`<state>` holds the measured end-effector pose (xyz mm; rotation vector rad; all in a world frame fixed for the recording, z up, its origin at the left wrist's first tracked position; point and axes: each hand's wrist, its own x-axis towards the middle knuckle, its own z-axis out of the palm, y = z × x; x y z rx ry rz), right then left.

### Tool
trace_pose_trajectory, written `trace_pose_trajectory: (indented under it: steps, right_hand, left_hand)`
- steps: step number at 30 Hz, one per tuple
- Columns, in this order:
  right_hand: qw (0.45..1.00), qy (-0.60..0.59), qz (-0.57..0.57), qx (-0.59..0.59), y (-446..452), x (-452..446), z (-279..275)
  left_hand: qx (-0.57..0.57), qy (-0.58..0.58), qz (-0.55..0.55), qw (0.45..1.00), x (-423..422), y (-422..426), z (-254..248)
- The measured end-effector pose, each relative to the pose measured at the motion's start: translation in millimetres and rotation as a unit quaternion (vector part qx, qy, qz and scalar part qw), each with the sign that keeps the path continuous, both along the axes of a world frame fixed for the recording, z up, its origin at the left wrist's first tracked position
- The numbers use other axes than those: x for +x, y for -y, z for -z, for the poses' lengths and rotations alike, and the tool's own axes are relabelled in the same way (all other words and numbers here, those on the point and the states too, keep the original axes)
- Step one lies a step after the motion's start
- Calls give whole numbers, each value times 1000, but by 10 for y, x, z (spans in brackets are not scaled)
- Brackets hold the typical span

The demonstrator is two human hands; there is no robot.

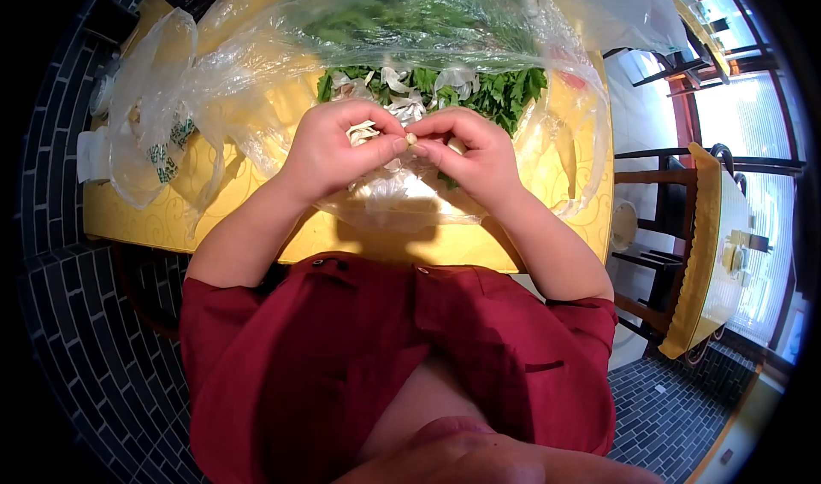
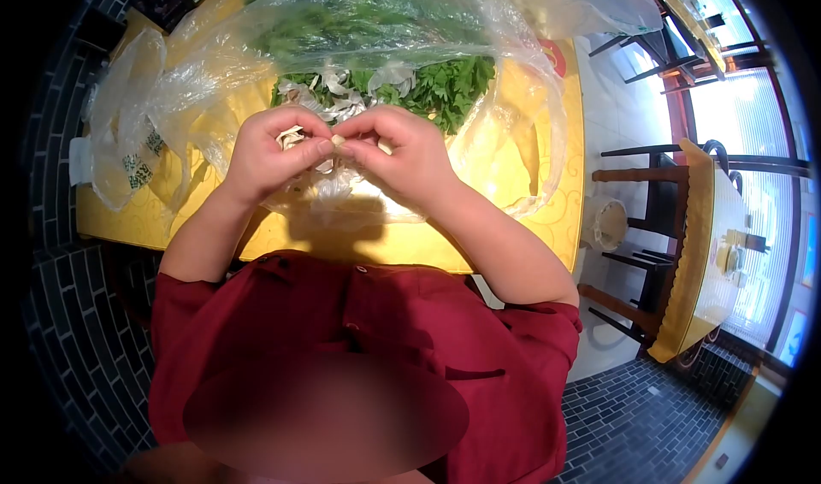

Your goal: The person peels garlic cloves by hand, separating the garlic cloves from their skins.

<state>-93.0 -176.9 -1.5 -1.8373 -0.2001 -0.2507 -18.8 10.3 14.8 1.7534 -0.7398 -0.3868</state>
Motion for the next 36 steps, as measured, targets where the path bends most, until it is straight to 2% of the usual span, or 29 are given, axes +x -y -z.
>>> trace_pose_trajectory:
  steps: [5,8,17,23,26,36]
  right_hand:
    - [997,72,9,-41,-11,10,-6]
    - [994,96,14,-51,-16,18,15]
    - [996,78,-1,-44,2,18,35]
    - [1000,27,-12,5,11,27,80]
    - [999,29,-15,23,7,27,81]
    - [996,9,-58,65,24,27,70]
  left_hand:
    - [13,-114,9,993,6,-2,-46]
    - [-1,-122,17,992,10,0,-12]
    - [-24,-218,38,975,15,-2,-7]
    - [-28,-203,29,978,18,5,23]
    - [-43,-260,35,964,12,-3,-35]
    - [-62,-288,41,955,-2,-3,-7]
